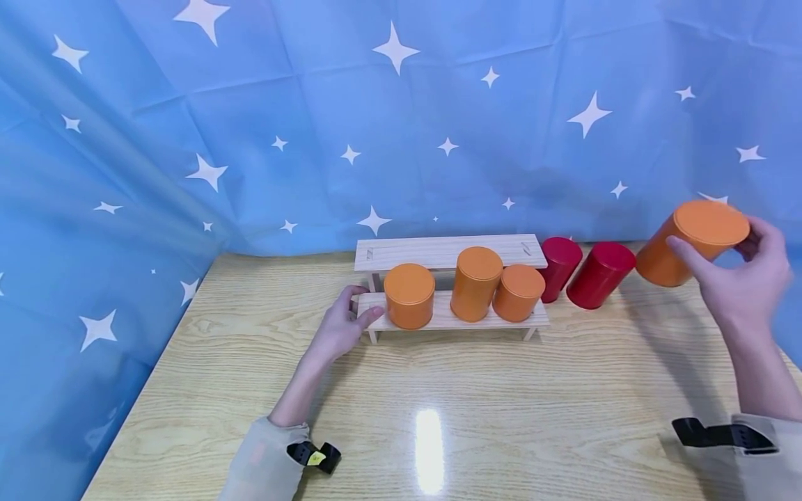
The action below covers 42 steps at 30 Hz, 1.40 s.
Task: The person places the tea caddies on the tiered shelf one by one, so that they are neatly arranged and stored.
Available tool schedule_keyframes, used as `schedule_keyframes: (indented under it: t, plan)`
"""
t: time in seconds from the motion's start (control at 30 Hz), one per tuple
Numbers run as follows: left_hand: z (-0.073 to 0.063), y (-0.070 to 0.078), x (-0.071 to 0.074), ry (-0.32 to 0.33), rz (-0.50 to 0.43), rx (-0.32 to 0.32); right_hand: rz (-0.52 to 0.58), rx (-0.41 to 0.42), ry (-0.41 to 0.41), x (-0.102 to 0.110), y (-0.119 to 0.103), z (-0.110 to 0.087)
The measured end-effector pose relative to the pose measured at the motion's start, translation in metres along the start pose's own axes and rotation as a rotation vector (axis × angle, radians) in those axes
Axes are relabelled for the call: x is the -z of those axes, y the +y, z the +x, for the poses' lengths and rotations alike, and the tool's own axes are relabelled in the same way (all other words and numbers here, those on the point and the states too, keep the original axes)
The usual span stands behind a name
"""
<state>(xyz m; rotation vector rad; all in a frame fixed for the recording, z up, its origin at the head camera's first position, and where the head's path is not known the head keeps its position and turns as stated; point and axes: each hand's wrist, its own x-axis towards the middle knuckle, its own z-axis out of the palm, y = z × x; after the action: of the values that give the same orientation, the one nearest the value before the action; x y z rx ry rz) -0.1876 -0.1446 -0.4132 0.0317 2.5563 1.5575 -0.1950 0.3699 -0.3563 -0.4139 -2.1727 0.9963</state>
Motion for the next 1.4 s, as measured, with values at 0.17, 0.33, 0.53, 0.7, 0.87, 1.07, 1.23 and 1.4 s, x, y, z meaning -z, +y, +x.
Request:
schedule_keyframes:
  t: [0.17,0.33,0.53,0.7,0.87,1.07,1.23,1.4]
  plan:
    - [0.0,0.0,0.0,-0.001,0.002,-0.003,0.072,0.085,0.048,0.004,-0.025,-0.006]
    - [0.0,-0.001,0.0,-0.002,-0.01,-0.009,0.107,0.151,0.06,0.007,-0.05,-0.013]
    - [0.0,0.0,0.0,-0.002,-0.006,-0.006,0.163,0.236,0.061,0.011,-0.077,-0.02]
    - [0.0,0.0,0.0,0.002,0.0,-0.005,0.247,0.254,0.05,0.012,-0.101,-0.026]
    - [0.0,0.001,0.0,0.007,0.009,-0.004,0.356,0.303,0.038,0.008,-0.12,-0.034]
    - [0.0,0.001,0.0,0.002,0.0,-0.007,0.529,0.389,0.006,0.001,-0.139,-0.039]
    - [0.0,0.001,0.0,-0.001,-0.006,-0.005,0.622,0.368,-0.032,-0.007,-0.153,-0.041]
    - [0.0,0.0,0.0,-0.001,-0.011,-0.009,0.747,0.322,-0.089,-0.017,-0.169,-0.048]
